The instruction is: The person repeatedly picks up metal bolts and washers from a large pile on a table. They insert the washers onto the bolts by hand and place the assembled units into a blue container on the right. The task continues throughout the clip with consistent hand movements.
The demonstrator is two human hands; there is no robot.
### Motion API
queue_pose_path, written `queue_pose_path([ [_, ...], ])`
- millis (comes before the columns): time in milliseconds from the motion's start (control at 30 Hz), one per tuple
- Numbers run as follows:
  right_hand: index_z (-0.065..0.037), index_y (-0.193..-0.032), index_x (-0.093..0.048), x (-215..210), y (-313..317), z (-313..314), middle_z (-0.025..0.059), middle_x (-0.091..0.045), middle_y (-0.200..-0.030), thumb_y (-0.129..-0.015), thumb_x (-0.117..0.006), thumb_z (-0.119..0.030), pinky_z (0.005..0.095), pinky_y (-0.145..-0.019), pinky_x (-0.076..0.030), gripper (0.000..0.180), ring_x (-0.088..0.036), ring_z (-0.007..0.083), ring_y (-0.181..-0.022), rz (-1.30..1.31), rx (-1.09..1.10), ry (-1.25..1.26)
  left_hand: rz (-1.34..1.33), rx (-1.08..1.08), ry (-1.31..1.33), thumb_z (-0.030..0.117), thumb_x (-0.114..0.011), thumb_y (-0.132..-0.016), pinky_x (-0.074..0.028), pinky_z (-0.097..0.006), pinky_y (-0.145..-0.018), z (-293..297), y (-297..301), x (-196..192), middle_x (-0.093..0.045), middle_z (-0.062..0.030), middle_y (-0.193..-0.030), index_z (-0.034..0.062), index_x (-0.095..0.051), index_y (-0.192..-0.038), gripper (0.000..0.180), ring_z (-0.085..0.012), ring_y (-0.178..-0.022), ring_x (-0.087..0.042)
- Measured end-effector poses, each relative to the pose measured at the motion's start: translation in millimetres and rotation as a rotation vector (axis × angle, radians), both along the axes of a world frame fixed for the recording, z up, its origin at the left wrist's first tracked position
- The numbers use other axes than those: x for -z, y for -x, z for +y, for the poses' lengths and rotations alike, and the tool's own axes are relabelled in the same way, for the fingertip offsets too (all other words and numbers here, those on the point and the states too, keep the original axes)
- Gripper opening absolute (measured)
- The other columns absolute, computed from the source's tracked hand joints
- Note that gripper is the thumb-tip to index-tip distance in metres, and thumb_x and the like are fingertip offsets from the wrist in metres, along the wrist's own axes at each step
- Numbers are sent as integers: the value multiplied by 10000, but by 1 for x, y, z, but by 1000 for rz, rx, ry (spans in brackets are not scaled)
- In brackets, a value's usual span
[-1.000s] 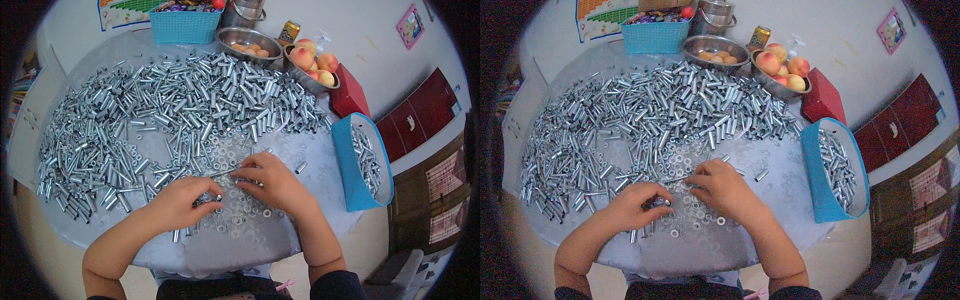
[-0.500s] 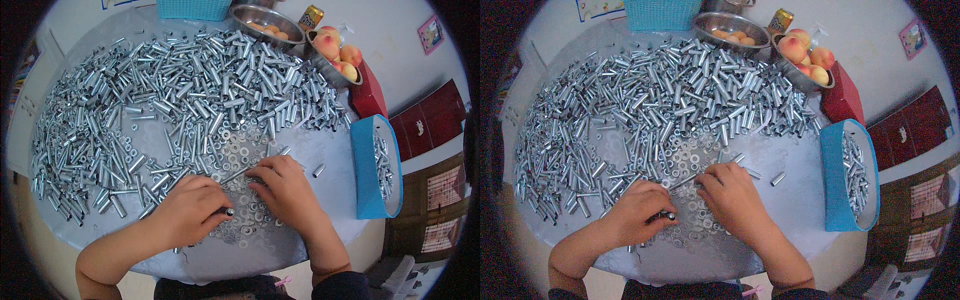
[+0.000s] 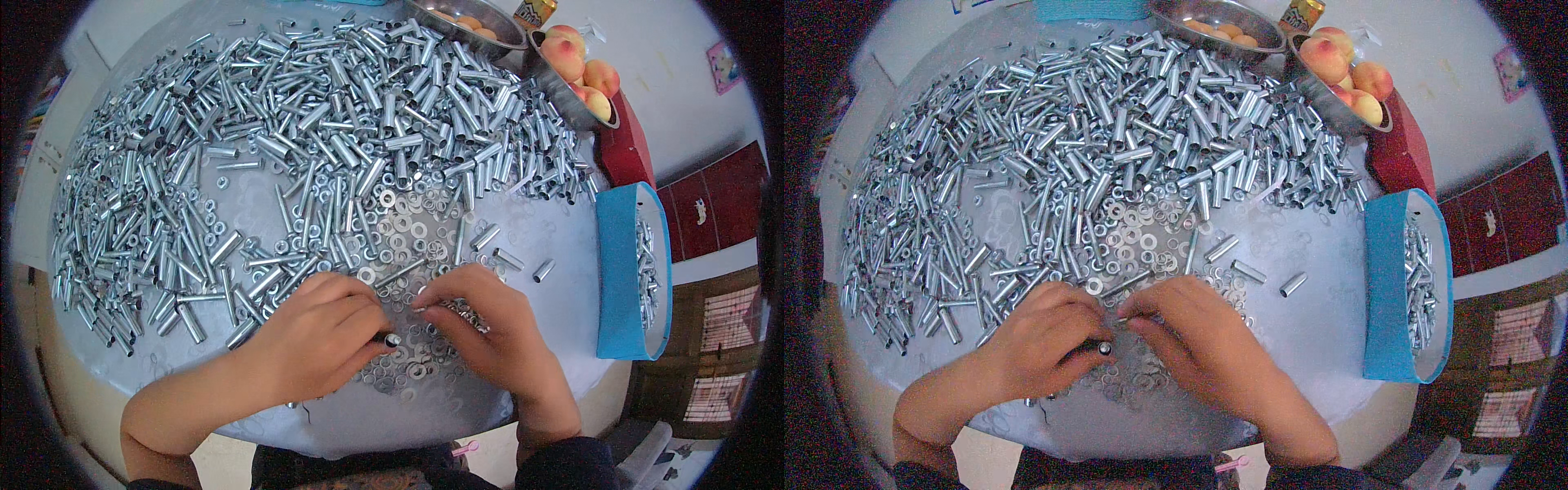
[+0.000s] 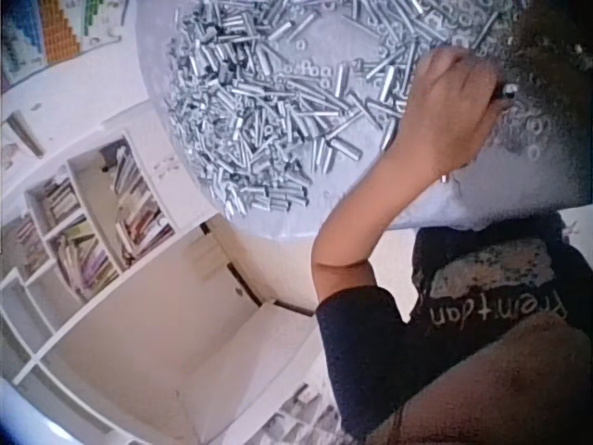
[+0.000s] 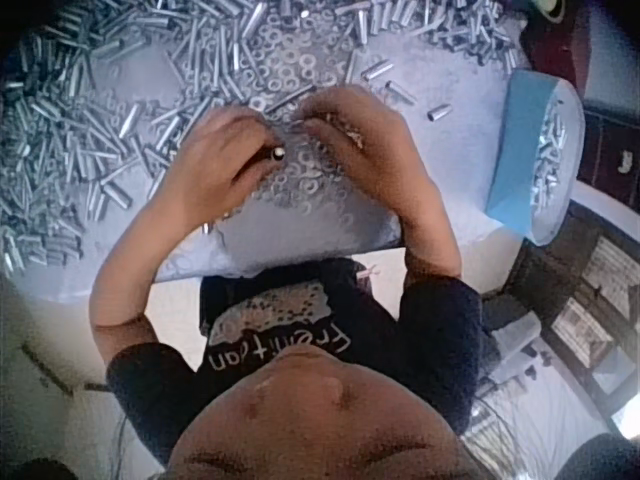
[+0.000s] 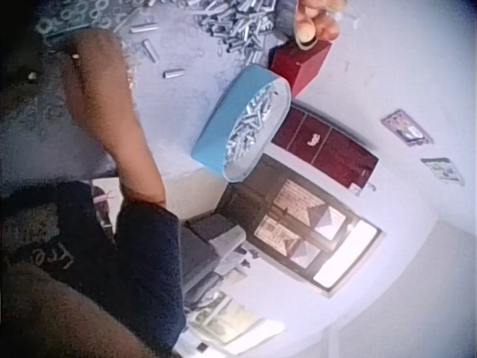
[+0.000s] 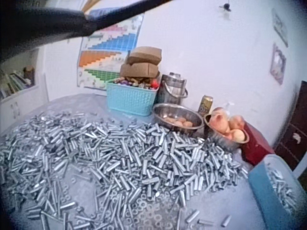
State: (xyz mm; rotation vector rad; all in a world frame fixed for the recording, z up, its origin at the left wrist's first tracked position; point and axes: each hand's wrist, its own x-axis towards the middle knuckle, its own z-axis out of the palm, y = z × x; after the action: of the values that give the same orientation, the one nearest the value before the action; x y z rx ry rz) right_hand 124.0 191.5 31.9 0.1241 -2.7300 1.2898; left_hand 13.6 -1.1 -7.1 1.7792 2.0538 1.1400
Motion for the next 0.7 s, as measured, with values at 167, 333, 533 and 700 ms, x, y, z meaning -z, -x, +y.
queue_pose_path([
  [167,-42,-1010,-591,-2,-2,-6,134,-605,-966,-856,-609,-87,408,-819,-443,161,-569,341,-910,-34,11,80,20,-2,-13,148,-758,-696,-454,-409,-811,0,1,3,-618,-111,-945,58,-605,-901,271,-296,-929,-584],
  [333,-47,-964,-622,0,1,-10,103,-625,-922,-760,-686,4,359,-758,-465,220,-598,274,-858,159,-50,-98,32,-20,-14,148,-739,-716,-447,-399,-818,0,0,1,-612,-103,-913,51,-606,-890,239,-289,-930,-574],
  [533,-80,-1018,-597,4,-1,-8,87,-619,-974,-766,-698,-63,391,-762,-450,271,-592,286,-876,270,-128,-161,21,-26,-26,155,-727,-732,-445,-394,-820,1,-1,1,-613,-99,-895,45,-604,-885,225,-285,-927,-571],
  [700,-73,-1020,-598,4,-1,-7,93,-619,-970,-771,-699,-59,392,-777,-457,269,-595,287,-882,201,-134,-107,29,-24,-26,155,-726,-734,-446,-394,-821,0,0,1,-614,-98,-897,45,-603,-889,226,-284,-926,-572],
])
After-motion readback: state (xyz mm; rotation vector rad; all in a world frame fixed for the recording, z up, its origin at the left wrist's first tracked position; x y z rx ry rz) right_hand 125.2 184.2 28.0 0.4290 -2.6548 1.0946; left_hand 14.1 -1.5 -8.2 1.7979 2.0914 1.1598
